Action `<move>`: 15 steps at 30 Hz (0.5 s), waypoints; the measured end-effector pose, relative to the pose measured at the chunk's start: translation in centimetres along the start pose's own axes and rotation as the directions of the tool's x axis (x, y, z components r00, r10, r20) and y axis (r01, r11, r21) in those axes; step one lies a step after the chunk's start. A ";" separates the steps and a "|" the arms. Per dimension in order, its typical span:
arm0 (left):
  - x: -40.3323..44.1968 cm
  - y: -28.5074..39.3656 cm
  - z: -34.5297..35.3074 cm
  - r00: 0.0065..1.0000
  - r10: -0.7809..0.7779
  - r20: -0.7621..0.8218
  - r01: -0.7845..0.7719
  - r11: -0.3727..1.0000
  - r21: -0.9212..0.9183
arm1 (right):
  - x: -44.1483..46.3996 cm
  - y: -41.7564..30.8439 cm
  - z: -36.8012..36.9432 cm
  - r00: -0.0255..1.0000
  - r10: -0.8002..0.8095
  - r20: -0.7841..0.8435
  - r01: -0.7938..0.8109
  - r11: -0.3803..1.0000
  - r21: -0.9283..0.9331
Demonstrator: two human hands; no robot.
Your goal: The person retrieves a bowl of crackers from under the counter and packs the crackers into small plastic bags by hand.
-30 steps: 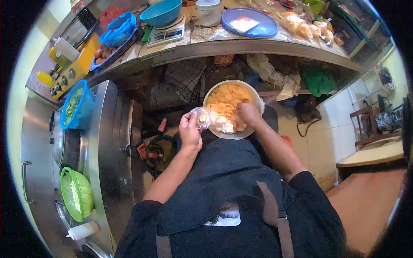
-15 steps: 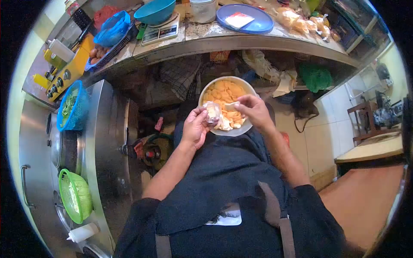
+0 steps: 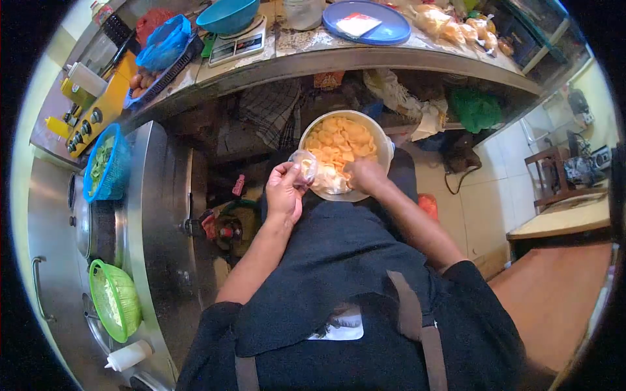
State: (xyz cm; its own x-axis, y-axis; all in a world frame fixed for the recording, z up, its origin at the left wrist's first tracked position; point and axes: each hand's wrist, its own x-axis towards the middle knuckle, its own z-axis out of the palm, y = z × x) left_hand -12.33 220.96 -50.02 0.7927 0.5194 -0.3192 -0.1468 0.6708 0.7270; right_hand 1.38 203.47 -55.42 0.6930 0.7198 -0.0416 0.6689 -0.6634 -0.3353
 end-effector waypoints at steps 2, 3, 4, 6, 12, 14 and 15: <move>0.0 -0.1 -0.1 0.999 0.038 0.000 -0.038 0.999 -0.030 | -0.1 -0.3 1.3 0.999 -0.003 -0.044 0.001 0.999 -0.055; -0.1 0.0 -0.1 0.999 0.037 -0.009 -0.037 0.999 -0.031 | 0.5 -0.2 1.7 0.999 0.045 0.005 -0.044 0.997 -0.067; -0.2 0.1 -0.2 0.999 0.035 -0.016 -0.036 0.999 -0.027 | 0.7 0.1 2.0 0.996 0.072 0.056 -0.068 0.994 -0.081; -0.1 0.6 -0.3 0.999 0.040 -0.027 -0.040 0.999 -0.019 | 0.7 -0.2 0.3 0.979 0.133 0.152 -0.117 0.987 -0.109; 0.2 0.3 -0.7 0.999 0.041 -0.018 -0.041 0.999 -0.020 | -1.6 0.2 -8.4 0.990 0.144 -0.012 -0.111 0.812 0.573; 0.1 0.3 -0.3 0.999 0.036 -0.001 -0.036 0.999 -0.010 | -3.8 -2.4 -14.4 0.999 0.020 -0.030 0.018 0.450 0.893; 0.2 0.3 -0.4 0.999 0.038 0.012 -0.038 0.999 -0.010 | -5.4 -3.8 -17.7 0.985 -0.097 -0.141 0.171 0.526 0.833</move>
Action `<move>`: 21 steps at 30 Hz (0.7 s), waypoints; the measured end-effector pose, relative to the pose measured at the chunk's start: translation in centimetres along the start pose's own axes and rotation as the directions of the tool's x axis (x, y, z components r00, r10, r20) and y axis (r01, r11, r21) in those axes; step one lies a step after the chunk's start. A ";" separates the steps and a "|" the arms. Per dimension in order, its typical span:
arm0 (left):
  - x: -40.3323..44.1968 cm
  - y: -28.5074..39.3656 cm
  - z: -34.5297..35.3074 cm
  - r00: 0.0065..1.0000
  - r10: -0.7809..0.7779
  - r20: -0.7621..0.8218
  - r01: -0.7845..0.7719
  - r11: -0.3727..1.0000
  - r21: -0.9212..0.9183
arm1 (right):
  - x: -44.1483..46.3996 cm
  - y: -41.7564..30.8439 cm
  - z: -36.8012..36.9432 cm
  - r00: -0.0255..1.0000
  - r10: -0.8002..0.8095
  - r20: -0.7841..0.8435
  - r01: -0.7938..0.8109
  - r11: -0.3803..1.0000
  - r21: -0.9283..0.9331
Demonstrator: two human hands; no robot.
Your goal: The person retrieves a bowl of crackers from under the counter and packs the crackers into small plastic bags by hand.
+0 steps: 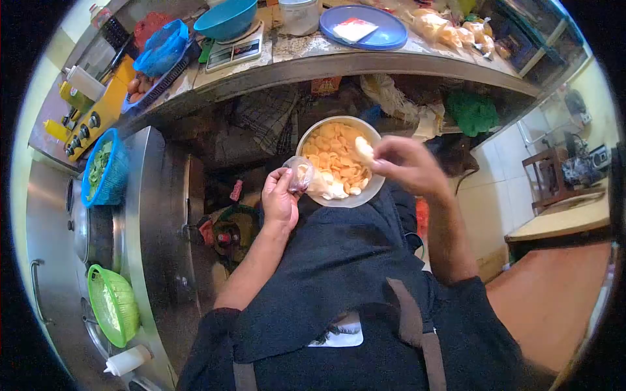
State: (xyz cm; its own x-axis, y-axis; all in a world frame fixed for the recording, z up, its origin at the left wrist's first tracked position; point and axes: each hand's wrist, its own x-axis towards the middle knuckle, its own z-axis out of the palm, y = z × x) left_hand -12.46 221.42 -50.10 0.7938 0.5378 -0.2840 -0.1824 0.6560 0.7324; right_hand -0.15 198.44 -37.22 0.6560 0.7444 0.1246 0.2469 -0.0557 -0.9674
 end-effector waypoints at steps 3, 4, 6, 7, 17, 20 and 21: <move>0.2 -0.3 -0.2 1.000 -0.011 0.014 0.011 1.000 0.008 | -3.7 -10.4 -0.3 0.833 -0.511 0.213 0.515 0.856 0.039; 0.0 -0.3 -0.1 1.000 -0.020 0.006 0.020 1.000 0.012 | -4.5 -11.9 -0.1 0.706 -0.627 0.330 0.606 0.776 0.177; 0.3 -0.2 -0.6 0.999 -0.024 0.034 0.023 0.999 0.039 | -5.5 -14.6 0.5 0.479 -0.729 0.488 0.635 0.672 0.381; 0.6 -0.6 -0.6 0.999 -0.014 0.044 0.013 0.999 0.036 | -5.7 -15.5 0.9 0.408 -0.729 0.550 0.600 0.668 0.440; -0.4 0.1 1.0 1.000 -0.015 0.001 0.015 0.999 0.035 | 0.9 -3.8 0.6 0.995 -0.089 0.041 0.097 0.940 -0.328; -0.3 -0.3 0.9 0.997 -0.060 0.053 0.056 0.996 0.076 | 4.3 12.7 2.4 1.000 0.010 0.021 0.007 0.719 -0.695; -0.4 -0.5 0.9 0.995 -0.078 0.056 0.073 0.993 0.091 | 4.4 15.9 3.4 0.999 0.018 0.038 0.017 0.638 -0.770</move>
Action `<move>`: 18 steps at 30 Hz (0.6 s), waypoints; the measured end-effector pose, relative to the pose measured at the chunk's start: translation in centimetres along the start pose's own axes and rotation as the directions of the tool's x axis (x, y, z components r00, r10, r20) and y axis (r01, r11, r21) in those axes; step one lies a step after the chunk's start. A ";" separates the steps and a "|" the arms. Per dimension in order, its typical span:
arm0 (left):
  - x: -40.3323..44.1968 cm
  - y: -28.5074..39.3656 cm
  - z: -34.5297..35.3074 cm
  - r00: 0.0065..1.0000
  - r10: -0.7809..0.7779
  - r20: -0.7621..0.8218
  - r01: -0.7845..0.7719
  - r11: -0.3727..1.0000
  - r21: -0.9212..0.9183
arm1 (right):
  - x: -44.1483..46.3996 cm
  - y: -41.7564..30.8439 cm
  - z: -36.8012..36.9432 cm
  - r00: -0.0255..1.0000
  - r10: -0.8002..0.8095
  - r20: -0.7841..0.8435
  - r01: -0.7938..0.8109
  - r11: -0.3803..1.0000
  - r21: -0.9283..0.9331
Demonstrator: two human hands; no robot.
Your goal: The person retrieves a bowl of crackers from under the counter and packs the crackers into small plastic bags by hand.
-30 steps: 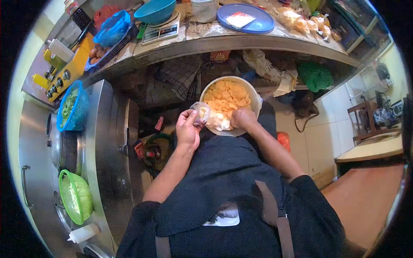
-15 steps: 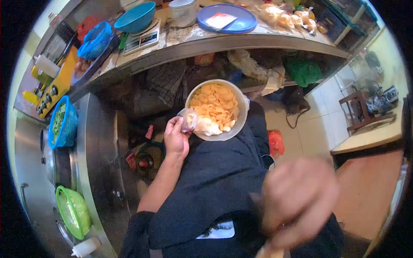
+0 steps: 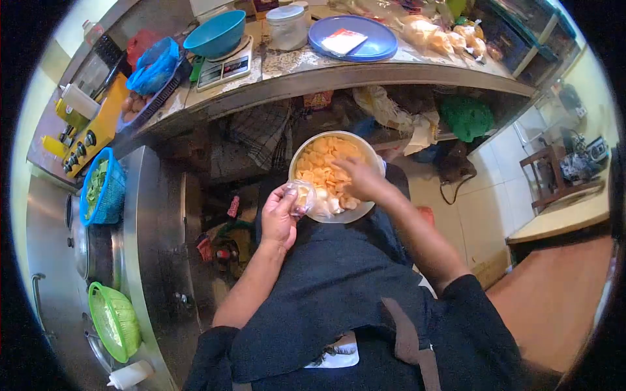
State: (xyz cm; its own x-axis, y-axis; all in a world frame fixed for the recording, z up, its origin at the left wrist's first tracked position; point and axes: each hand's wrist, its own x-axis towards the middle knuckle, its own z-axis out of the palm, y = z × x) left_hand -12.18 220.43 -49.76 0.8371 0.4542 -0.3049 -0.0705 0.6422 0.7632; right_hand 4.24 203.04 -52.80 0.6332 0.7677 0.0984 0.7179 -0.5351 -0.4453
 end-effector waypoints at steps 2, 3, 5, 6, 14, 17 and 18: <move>0.1 -0.1 -0.1 1.000 -0.015 0.005 0.015 1.000 0.016 | -0.3 -0.1 3.5 0.995 0.080 0.056 -0.069 0.981 -0.182; 0.1 -0.2 -0.4 1.000 -0.022 0.005 0.022 0.999 0.024 | -0.4 -0.6 4.1 0.991 0.109 0.075 -0.090 0.971 -0.223; -0.3 0.4 -0.2 0.999 -0.034 -0.015 0.034 0.999 0.031 | -0.6 -1.4 4.6 0.982 0.153 0.108 -0.120 0.957 -0.265; -0.2 0.5 -0.4 0.999 -0.043 -0.007 0.044 0.998 0.036 | -0.8 -1.7 4.6 0.977 0.173 0.123 -0.136 0.955 -0.265; -0.3 -0.5 -1.2 0.962 -0.225 0.153 0.208 0.970 0.123 | -2.4 -0.2 3.7 0.962 0.214 -0.169 -0.177 0.961 0.212; -0.5 -0.5 0.0 0.951 -0.262 0.166 0.248 0.963 0.103 | -3.0 -1.3 0.7 0.905 0.425 -0.022 -0.300 0.674 0.675; -0.7 -0.5 0.1 0.948 -0.279 0.156 0.265 0.959 0.105 | -3.5 -2.5 -1.1 0.875 0.475 0.096 -0.359 0.503 0.786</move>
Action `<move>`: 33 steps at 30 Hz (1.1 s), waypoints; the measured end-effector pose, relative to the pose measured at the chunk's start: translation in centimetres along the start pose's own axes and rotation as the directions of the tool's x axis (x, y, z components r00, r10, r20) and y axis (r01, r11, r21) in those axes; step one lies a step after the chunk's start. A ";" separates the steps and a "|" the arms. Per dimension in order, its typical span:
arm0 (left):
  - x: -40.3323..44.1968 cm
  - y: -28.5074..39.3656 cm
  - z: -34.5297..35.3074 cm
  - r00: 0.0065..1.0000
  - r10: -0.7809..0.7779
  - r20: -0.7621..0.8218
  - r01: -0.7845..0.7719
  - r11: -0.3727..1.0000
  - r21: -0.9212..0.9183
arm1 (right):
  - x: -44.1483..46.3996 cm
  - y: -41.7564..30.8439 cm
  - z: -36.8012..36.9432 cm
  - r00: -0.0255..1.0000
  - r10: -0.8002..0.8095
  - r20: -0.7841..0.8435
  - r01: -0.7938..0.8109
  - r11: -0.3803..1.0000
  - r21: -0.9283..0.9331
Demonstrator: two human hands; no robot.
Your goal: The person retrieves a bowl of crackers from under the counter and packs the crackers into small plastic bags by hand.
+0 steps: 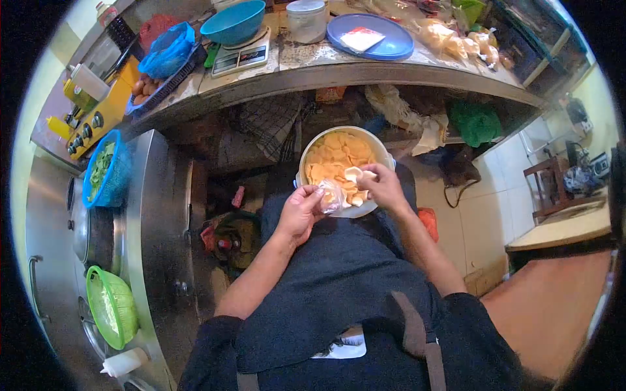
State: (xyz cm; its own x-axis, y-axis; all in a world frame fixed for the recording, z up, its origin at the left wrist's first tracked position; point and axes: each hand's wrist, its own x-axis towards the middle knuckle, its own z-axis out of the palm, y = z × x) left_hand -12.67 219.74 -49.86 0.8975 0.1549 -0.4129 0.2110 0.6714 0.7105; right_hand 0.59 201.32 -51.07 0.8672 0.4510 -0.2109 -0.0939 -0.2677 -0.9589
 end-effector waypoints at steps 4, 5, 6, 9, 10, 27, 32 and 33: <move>-0.8 0.8 1.4 0.998 0.009 0.056 -0.008 1.000 -0.031 | -3.3 -4.3 -0.6 0.996 -0.066 0.056 0.064 0.997 0.046; -0.9 0.6 1.4 0.997 0.006 0.075 -0.002 0.999 -0.050 | -4.1 -4.8 0.1 0.979 -0.205 0.011 0.205 0.977 -0.052; -0.9 0.6 1.5 0.995 0.005 0.098 0.002 0.998 -0.067 | -4.4 -5.2 0.6 0.927 -0.376 0.011 0.367 0.897 -0.247; -1.0 0.5 1.5 0.984 -0.048 0.173 0.063 0.995 -0.083 | -4.8 -5.3 2.3 0.775 -0.615 0.146 0.568 0.575 -0.589; -1.3 0.4 1.6 0.980 -0.063 0.189 0.075 0.996 -0.056 | -5.0 -5.1 2.7 0.803 -0.568 0.181 0.547 0.580 -0.604; -0.6 -0.6 -0.5 0.946 0.311 -0.091 -0.278 0.924 0.264 | 3.5 -1.5 0.2 0.938 -0.343 -0.042 0.283 0.833 -0.475; 0.1 -0.5 -1.7 0.912 0.370 -0.180 -0.325 0.916 0.234 | 8.9 1.5 1.2 0.965 -0.254 0.060 0.234 0.739 -0.632; 0.1 -0.4 -1.8 0.916 0.358 -0.183 -0.314 0.921 0.230 | 10.3 3.6 2.3 0.942 -0.322 0.092 0.300 0.689 -0.660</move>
State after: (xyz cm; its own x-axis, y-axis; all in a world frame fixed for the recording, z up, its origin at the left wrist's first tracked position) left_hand -13.38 220.73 -51.21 0.8266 0.5145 -0.2278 0.0015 0.4029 0.9152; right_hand 8.11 206.94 -57.16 0.8023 0.5897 0.0923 0.5181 -0.6112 -0.5984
